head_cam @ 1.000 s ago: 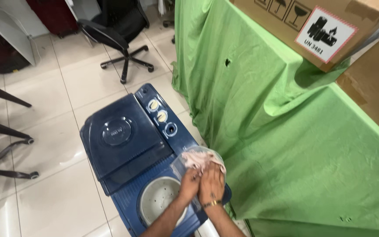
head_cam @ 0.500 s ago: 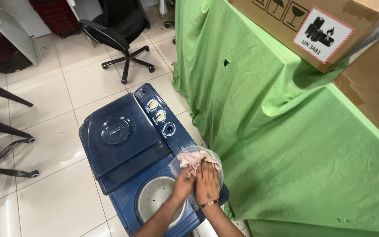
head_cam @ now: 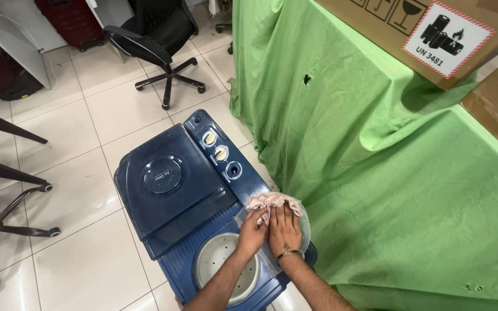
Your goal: The person washes a light-colored cloth by hand in a portable twin-tub washing machine. They repeatedly scrub, rinse, and wring the cloth in the wash tub, then transfer it to the spin dryer tub and press it down.
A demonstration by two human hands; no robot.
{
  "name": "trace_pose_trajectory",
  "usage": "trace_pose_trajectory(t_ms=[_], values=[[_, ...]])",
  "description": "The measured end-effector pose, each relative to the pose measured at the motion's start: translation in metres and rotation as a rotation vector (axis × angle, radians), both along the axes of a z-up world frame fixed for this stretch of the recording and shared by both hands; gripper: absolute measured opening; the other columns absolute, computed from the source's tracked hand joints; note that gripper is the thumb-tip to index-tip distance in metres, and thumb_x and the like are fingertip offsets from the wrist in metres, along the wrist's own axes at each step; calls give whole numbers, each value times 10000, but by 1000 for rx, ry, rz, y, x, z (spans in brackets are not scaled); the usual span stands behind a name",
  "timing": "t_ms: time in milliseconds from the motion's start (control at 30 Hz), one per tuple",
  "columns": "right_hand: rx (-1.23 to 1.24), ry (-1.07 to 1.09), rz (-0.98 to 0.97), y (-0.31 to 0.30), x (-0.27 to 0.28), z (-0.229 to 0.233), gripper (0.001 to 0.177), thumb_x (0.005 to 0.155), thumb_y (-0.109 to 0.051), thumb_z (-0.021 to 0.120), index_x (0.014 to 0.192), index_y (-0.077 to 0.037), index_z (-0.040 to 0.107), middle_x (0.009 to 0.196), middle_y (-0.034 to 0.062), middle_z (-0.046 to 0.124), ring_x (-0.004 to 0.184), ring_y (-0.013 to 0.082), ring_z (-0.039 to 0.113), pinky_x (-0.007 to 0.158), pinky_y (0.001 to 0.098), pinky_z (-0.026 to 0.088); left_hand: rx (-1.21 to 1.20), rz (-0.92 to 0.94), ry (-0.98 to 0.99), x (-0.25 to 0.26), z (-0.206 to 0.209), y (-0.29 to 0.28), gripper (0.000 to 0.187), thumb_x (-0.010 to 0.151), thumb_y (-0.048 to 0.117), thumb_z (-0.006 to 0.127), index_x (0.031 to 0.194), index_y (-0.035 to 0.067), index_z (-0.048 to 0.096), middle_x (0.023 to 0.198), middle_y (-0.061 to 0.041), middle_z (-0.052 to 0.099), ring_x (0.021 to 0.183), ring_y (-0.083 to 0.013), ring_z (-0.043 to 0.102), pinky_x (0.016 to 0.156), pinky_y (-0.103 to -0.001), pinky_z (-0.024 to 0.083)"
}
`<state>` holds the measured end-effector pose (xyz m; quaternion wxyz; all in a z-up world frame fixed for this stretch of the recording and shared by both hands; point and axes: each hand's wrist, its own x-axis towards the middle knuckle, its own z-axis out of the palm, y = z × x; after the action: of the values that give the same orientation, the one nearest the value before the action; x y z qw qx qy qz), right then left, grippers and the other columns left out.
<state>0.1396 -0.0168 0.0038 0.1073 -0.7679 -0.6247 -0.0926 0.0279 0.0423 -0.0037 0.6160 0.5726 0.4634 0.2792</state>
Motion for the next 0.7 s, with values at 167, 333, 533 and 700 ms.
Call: trace_pose_trajectory(t_ms=[167, 333, 533, 700], values=[[15, -140, 50, 12, -8, -19, 527, 906, -268, 572, 1370, -19, 572, 1518, 149, 459, 1451, 303, 361, 1171, 488, 274, 251, 54, 80, 1, -13, 1, 433, 906, 28, 630, 1338, 16, 628, 1338, -147, 621, 1199, -288, 637, 984, -324, 513], [58, -110, 158, 26, -4, -19, 541, 911, -241, 570, 1361, 59, 572, 1514, 161, 474, 1456, 301, 369, 1176, 433, 298, 128, 156, -44, 5, -39, 7, 417, 940, 55, 590, 1350, -7, 621, 1364, -148, 636, 1250, -258, 627, 1034, -322, 487], [-18, 13, 347, 38, -3, -15, 436, 954, -182, 555, 1324, 44, 608, 1471, 136, 532, 1420, 273, 435, 1169, 412, 327, -501, 306, -307, -11, -63, 14, 473, 943, 91, 578, 1412, 34, 589, 1263, -147, 694, 1080, -223, 672, 903, -332, 538], [-71, -60, 467, 32, -11, -33, 507, 887, -203, 555, 1325, 42, 620, 1490, 137, 523, 1424, 261, 413, 1169, 407, 302, -412, 382, -290, -17, -103, 3, 496, 927, 35, 556, 1420, -20, 572, 1236, -166, 713, 1031, -218, 692, 884, -326, 553]])
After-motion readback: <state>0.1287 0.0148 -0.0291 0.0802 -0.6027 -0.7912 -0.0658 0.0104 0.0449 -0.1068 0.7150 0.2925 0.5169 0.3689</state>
